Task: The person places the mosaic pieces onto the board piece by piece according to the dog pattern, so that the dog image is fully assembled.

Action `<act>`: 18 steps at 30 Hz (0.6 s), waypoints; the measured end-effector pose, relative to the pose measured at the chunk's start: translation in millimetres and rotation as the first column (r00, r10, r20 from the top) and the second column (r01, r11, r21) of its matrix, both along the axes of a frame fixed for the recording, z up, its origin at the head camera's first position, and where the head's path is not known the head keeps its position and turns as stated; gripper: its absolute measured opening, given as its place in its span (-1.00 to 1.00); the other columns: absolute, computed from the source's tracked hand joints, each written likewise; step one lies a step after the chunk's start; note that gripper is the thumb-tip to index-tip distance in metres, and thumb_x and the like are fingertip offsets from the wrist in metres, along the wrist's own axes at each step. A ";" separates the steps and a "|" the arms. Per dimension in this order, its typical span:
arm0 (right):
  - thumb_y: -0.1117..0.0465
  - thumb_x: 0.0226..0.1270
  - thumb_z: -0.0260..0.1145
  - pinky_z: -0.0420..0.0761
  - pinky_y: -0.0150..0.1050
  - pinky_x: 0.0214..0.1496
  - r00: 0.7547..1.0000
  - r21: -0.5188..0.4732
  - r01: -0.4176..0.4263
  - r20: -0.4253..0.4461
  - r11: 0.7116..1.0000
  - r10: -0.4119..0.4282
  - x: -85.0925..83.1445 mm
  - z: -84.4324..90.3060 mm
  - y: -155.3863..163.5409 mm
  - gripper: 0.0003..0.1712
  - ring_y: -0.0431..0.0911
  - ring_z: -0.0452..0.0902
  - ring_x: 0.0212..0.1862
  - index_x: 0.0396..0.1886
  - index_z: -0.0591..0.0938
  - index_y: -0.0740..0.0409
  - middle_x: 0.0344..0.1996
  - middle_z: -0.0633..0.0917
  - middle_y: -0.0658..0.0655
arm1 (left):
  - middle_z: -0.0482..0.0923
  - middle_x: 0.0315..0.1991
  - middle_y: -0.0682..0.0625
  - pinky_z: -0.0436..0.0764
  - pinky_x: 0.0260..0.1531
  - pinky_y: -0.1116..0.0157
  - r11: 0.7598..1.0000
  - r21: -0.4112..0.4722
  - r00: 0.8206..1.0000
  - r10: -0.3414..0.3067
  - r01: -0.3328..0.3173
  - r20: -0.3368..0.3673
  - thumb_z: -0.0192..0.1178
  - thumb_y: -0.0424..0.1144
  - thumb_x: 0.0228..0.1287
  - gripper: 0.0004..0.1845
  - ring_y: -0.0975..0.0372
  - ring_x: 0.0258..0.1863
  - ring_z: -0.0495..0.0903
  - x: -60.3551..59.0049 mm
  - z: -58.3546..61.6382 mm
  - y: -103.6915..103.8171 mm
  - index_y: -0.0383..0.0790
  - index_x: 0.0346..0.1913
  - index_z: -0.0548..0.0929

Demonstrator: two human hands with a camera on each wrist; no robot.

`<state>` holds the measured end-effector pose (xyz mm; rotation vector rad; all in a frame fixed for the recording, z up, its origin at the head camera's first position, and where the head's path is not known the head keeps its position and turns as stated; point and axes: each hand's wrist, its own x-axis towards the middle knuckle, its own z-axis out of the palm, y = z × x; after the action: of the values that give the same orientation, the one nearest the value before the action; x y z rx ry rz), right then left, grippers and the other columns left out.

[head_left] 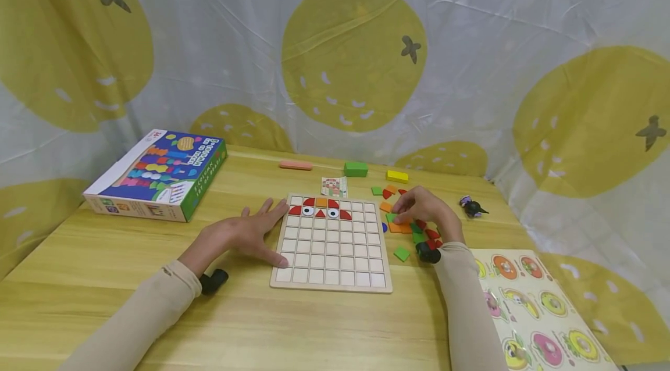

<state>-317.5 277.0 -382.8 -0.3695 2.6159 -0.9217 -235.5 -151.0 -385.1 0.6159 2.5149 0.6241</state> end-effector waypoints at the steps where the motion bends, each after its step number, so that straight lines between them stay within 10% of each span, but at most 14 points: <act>1: 0.29 0.36 0.59 0.67 -0.18 -0.12 1.000 0.000 0.000 0.001 1.000 0.000 -0.1 -0.3 0.0 -0.83 -0.05 0.58 -0.27 -0.13 0.83 0.26 -0.27 0.80 0.10 | -0.31 0.77 -0.31 -0.32 0.58 -0.42 1.000 0.000 1.000 0.000 0.000 0.000 0.54 0.29 0.21 0.40 -0.23 0.74 -0.40 -0.1 0.1 -0.1 -0.32 0.76 -0.15; 18: 0.31 0.36 0.59 0.71 -0.19 -0.06 1.000 0.008 -0.020 -0.006 1.000 0.020 0.0 0.7 -0.4 -0.82 -0.04 0.63 -0.23 -0.12 0.82 0.30 -0.25 0.81 0.13 | -0.30 0.78 -0.29 -0.33 0.58 -0.42 1.000 0.007 1.000 -0.001 0.001 -0.004 0.55 0.32 0.18 0.42 -0.23 0.74 -0.40 -0.4 -0.9 -0.8 -0.31 0.76 -0.14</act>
<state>-317.5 276.6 -382.1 -0.3971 2.6158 -0.9052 -235.9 -151.8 -386.0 0.6218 2.5166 0.6324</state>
